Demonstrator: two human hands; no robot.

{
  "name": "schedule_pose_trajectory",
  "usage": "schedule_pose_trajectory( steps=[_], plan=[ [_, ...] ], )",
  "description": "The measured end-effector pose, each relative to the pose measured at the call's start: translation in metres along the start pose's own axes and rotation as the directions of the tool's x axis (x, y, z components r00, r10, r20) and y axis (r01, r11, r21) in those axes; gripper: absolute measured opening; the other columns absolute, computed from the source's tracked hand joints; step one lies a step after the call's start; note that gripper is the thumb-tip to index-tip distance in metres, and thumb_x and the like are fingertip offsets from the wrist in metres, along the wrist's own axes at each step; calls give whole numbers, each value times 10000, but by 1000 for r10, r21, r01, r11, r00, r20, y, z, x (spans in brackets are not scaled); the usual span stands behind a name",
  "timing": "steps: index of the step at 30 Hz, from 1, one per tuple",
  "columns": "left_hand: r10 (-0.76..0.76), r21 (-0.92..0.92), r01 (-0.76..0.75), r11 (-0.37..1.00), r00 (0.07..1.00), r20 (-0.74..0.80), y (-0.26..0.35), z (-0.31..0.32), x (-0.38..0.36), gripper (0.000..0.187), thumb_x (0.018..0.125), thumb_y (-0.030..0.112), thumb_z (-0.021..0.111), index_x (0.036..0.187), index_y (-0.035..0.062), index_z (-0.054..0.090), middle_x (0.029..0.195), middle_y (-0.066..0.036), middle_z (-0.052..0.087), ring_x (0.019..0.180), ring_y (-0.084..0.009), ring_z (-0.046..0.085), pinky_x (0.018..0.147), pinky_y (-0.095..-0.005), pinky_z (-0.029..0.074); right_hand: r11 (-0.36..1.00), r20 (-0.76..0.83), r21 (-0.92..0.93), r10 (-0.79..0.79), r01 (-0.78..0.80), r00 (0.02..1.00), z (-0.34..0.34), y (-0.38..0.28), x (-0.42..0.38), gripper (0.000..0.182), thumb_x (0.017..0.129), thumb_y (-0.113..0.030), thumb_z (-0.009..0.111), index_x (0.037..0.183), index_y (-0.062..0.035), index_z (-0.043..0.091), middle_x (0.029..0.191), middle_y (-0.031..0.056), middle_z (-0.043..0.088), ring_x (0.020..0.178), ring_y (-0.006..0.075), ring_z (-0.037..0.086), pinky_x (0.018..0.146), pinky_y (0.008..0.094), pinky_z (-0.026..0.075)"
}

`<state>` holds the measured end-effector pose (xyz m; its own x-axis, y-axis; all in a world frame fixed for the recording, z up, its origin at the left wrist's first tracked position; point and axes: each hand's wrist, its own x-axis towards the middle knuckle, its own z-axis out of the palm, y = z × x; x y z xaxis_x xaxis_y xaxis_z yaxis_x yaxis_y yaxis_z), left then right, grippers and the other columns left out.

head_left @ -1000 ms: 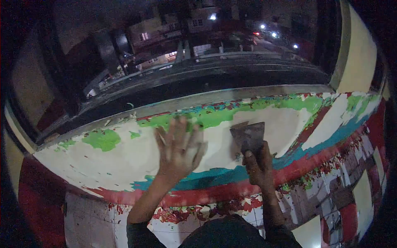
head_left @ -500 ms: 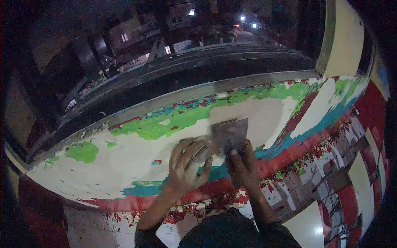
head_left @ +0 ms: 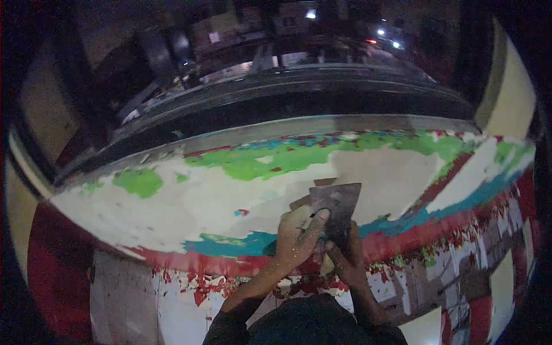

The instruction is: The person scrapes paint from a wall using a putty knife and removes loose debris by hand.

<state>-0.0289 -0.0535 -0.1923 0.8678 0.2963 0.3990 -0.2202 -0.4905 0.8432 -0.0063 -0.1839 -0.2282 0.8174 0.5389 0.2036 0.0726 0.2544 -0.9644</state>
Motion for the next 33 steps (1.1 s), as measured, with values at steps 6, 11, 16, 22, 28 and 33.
schedule_pose_trajectory(
  steps=[6,11,16,22,28,33],
  plan=[
    [178,-69,-183,981,982,-70,-21,-6,-5,220,848,201,523,867,-11,577,698,-155,574,599,-291,561,557,-337,426,999,70,30,13,-15,997,-9,62,-16,367,866,-228,508,1129,-48,325,796,53,493,614,96,478,539,250,418],
    [75,-127,-75,989,997,-1,-11,0,-3,216,855,189,506,877,-18,563,687,-143,569,608,-241,566,565,-326,425,982,22,179,50,-53,999,-11,46,-21,530,844,-255,525,1256,-77,243,778,83,515,558,132,527,437,250,430],
    [47,-233,-86,969,985,-167,-1,5,4,244,870,211,475,872,-20,555,649,-95,546,578,-159,519,548,-286,404,998,14,70,9,-10,1000,-10,41,-24,560,883,-264,467,1305,-51,167,811,71,504,596,101,474,498,229,404],
    [-36,-260,-52,964,945,-324,-4,-8,4,262,877,229,462,871,-19,547,631,-65,522,565,-138,490,531,-270,384,993,32,25,-116,115,993,13,40,-7,609,877,-279,472,1335,-42,147,762,83,531,503,114,494,413,228,401],
    [78,-175,-124,977,965,-250,-18,-13,0,275,893,225,414,871,-17,544,657,-95,560,567,-193,521,540,-315,406,991,19,-14,-131,131,991,33,41,-3,618,892,-275,440,1347,3,127,911,117,537,627,113,516,530,235,427],
    [34,-221,-97,970,961,-273,-12,-19,15,300,902,247,389,888,-12,540,668,-126,583,575,-232,559,547,-335,428,970,4,-134,-205,204,979,46,19,12,562,904,-216,396,1342,32,146,1156,186,466,817,164,531,717,296,432]
  ],
)
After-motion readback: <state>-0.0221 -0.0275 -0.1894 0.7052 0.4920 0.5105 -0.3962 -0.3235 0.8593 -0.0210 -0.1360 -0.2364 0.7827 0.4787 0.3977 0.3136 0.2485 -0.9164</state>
